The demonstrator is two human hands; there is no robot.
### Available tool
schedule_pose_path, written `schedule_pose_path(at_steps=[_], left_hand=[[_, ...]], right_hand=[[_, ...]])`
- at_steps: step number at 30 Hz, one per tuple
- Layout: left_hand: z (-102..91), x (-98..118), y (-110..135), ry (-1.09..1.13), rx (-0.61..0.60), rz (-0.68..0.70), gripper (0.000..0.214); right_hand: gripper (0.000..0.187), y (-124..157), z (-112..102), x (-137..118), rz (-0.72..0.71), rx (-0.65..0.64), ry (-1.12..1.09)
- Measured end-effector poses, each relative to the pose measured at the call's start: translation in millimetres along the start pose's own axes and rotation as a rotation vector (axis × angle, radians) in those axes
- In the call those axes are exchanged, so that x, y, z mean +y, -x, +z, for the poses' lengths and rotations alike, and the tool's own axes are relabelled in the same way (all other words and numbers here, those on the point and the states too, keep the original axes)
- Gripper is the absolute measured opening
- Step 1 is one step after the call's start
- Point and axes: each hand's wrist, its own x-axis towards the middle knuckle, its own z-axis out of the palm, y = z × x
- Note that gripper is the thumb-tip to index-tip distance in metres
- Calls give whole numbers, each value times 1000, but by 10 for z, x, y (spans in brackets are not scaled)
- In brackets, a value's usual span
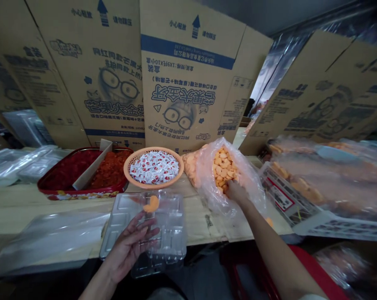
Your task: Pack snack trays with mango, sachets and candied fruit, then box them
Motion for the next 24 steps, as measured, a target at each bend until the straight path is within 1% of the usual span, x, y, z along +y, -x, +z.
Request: schedule_pose_path(at_steps=[2,4,7,9,10,11,12,13,14,15,17,19,21,22,24], left_hand=[[-10,8,17,-7,11,9,66],[-21,24,35,-20,24,20,65],[-50,51,52,-42,37,32,65],[-76,65,51,-51,42,38,65],[-88,71,47,-53,41,41,65],[-98,75,41,-54,41,44,65],[-103,79,36,-53,37,46,65],[-103,82,32,-51,29,47,65],[-99,86,32,-46,19,47,65],[-92,90,36,-40,9,47,65],[-73,100,59,-22,-12,44,65],[-63,114,98,-3,-30,46,67],[-73,128,149,13,-40,57,68],[-87,135,176,21,-42,65,67],[-132,149,228,34,-41,81,64]], right_hand=[[25,-4,-2,-8,44,13,-87],[24,3,-14,-19,87,71,-189],[33,31,-84,-68,110,242,-362],[41,67,-184,-151,93,343,-469],[43,97,-249,-216,74,374,-570],[45,138,-321,-300,48,381,-710],[45,193,-397,-405,10,361,-878],[45,264,-472,-531,-38,302,-1060],[45,349,-542,-676,-91,207,-1199],[44,446,-603,-839,-155,101,-1267],[39,663,-680,-1198,-298,-100,-1221],[32,872,-687,-1568,-471,-195,-1064],[24,1039,-628,-1912,-632,-196,-864],[21,1101,-580,-2067,-684,-175,-761],[19,1184,-469,-2335,-719,-129,-578]])
